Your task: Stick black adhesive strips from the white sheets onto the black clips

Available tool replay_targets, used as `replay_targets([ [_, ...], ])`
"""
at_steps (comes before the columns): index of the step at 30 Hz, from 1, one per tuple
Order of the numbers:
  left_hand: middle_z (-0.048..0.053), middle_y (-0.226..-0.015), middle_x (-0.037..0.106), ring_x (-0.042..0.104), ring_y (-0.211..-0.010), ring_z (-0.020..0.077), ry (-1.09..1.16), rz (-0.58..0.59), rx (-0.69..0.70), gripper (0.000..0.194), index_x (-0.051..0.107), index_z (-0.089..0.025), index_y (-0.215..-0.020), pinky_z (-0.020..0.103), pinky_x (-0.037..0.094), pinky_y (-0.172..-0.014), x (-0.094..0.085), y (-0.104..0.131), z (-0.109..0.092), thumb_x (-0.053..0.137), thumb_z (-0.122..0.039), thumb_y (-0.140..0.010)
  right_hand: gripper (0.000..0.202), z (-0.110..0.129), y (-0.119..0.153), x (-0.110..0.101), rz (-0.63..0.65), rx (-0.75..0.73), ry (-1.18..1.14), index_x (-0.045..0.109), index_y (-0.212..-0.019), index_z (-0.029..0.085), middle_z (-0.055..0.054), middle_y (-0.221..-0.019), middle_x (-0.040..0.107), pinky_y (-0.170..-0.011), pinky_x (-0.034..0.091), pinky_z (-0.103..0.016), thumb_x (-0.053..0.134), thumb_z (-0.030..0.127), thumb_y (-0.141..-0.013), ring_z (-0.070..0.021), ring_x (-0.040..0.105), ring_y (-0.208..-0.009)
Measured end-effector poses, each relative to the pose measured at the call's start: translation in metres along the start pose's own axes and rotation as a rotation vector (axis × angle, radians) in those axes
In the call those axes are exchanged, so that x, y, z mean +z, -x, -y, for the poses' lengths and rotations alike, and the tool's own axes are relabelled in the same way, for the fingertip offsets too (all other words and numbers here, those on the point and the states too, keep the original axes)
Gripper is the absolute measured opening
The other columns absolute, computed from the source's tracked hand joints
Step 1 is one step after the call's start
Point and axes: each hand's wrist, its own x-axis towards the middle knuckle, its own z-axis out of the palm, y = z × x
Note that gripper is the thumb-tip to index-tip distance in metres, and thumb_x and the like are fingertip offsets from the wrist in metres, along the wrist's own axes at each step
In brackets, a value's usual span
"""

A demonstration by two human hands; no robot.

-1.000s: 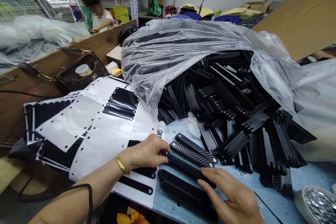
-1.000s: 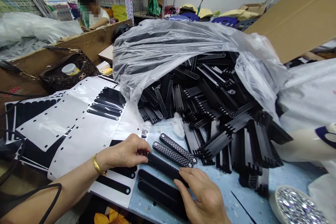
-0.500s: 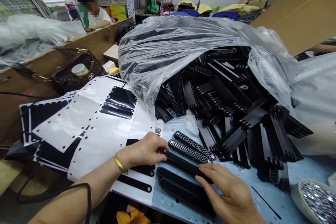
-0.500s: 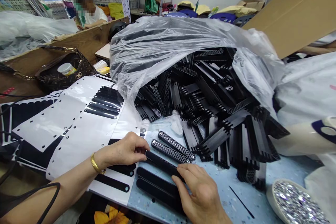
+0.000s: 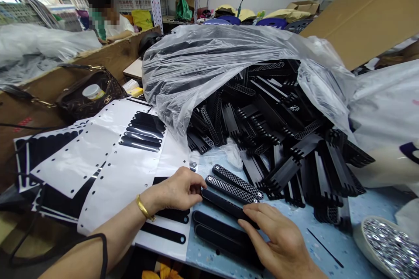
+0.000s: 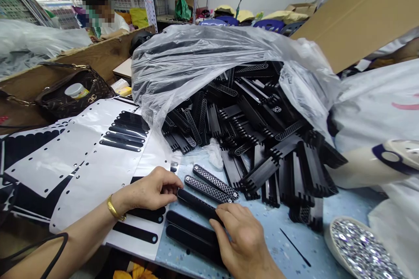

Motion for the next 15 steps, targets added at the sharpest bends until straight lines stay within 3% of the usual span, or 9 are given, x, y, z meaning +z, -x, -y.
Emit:
replay_targets([
  [3, -0.002, -0.056, 0.055, 0.048, -0.052, 0.0102, -0.032, -0.03, 0.018, 0.023, 0.073, -0.011, -0.087, 0.019, 0.036, -0.049, 0.001, 0.0, 0.0, 0.054, -0.008, -0.074, 0.013, 0.001, 0.001, 0.0, 0.031, -0.006, 0.01, 0.068, -0.088, 0.019, -0.005, -0.077, 0.071, -0.063, 0.057, -0.026, 0.056, 0.014, -0.088, -0.016, 0.069, -0.069],
  [7, -0.002, -0.054, 0.055, 0.049, -0.052, 0.0107, -0.067, -0.084, 0.004, 0.024, 0.068, -0.013, -0.072, 0.019, 0.036, -0.05, 0.004, -0.003, 0.001, 0.049, -0.018, -0.085, 0.016, 0.003, 0.002, 0.0, 0.018, 0.037, 0.015, 0.067, -0.086, 0.018, -0.005, -0.075, 0.07, -0.06, 0.055, -0.028, 0.053, 0.013, -0.089, -0.0167, 0.067, -0.066],
  [15, -0.002, -0.052, 0.056, 0.05, -0.052, 0.0112, -0.096, -0.172, 0.004, 0.02, 0.067, -0.015, -0.066, 0.019, 0.036, -0.051, 0.011, -0.006, 0.004, 0.054, -0.019, -0.081, 0.015, 0.004, 0.003, 0.002, 0.02, 0.057, -0.003, 0.066, -0.086, 0.018, -0.004, -0.073, 0.069, -0.058, 0.054, -0.028, 0.052, 0.015, -0.091, -0.0168, 0.066, -0.064],
])
